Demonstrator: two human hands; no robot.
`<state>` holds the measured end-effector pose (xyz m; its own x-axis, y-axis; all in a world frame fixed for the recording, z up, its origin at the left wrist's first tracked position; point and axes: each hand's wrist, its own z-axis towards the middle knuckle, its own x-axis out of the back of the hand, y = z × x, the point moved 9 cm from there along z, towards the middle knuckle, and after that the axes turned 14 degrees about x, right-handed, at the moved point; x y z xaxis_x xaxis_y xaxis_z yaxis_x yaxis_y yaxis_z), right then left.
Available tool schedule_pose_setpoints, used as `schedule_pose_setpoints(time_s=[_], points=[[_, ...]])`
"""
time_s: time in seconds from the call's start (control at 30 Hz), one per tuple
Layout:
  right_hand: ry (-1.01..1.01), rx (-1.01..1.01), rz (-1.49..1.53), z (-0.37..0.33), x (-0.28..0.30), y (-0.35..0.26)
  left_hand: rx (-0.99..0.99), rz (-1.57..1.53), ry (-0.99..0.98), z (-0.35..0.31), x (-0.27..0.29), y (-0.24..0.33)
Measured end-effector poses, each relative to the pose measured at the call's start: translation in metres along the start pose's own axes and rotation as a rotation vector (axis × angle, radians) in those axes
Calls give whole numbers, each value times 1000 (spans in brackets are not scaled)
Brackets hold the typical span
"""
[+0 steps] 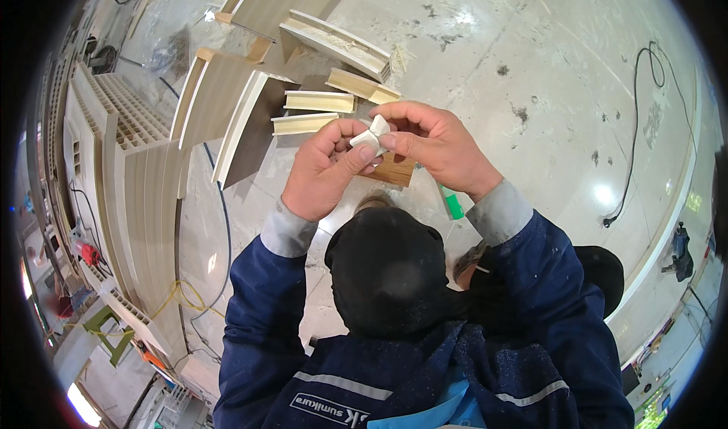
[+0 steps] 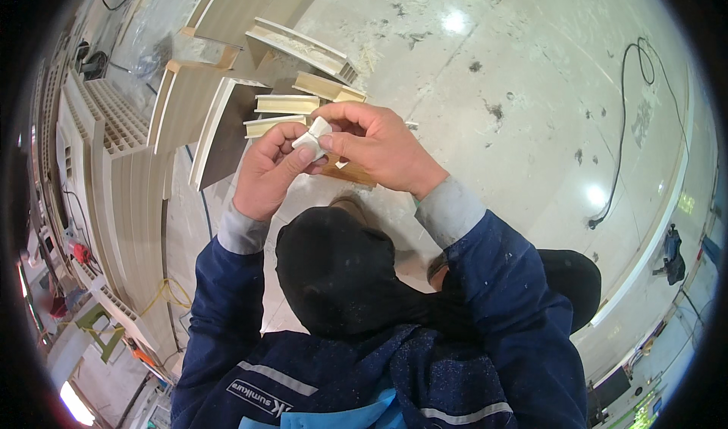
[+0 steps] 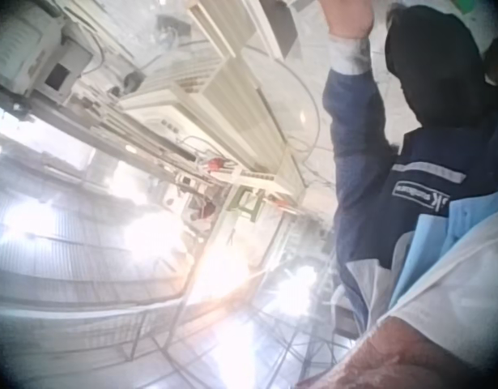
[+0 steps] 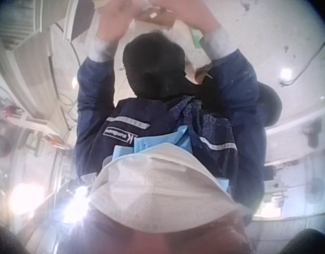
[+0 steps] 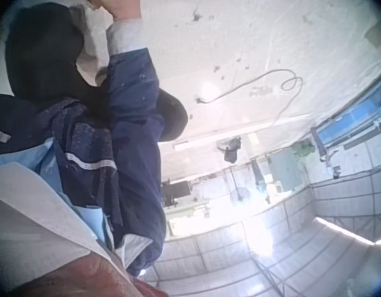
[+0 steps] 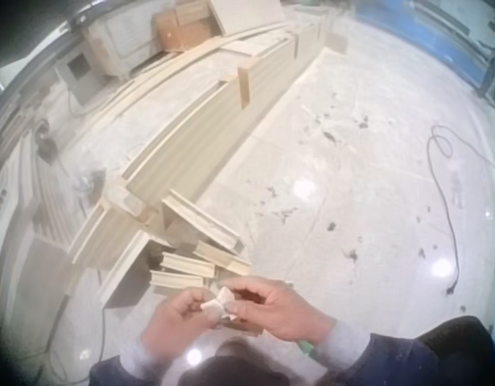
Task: The person trims small white wooden pieces using a green utility knife on a dark brown table. They then move to the floor and continue trimming similar pieces, occasionally picking up and inspecting them.
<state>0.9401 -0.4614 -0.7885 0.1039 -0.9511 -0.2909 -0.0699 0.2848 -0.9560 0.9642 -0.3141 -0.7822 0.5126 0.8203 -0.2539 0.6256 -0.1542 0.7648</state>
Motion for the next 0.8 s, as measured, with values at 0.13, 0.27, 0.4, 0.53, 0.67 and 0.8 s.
schedule_pose_setpoints(time_s=[0.13,0.27,0.4,0.53,0.67,0.8], points=[[176,-99,33,-17,31,59,-29,222,152,9,13,-26],[145,-645,-1205,-101,105,139,-82,492,313,37,13,-78],[28,-734,-1185,-172,111,201,-9,711,346,61,8,-141],[81,-676,-1092,-185,106,207,-68,963,366,63,2,-172],[137,-504,-907,-165,79,179,-135,1064,399,58,3,-178],[-21,-453,-876,-145,44,170,-150,1052,405,57,4,-182]])
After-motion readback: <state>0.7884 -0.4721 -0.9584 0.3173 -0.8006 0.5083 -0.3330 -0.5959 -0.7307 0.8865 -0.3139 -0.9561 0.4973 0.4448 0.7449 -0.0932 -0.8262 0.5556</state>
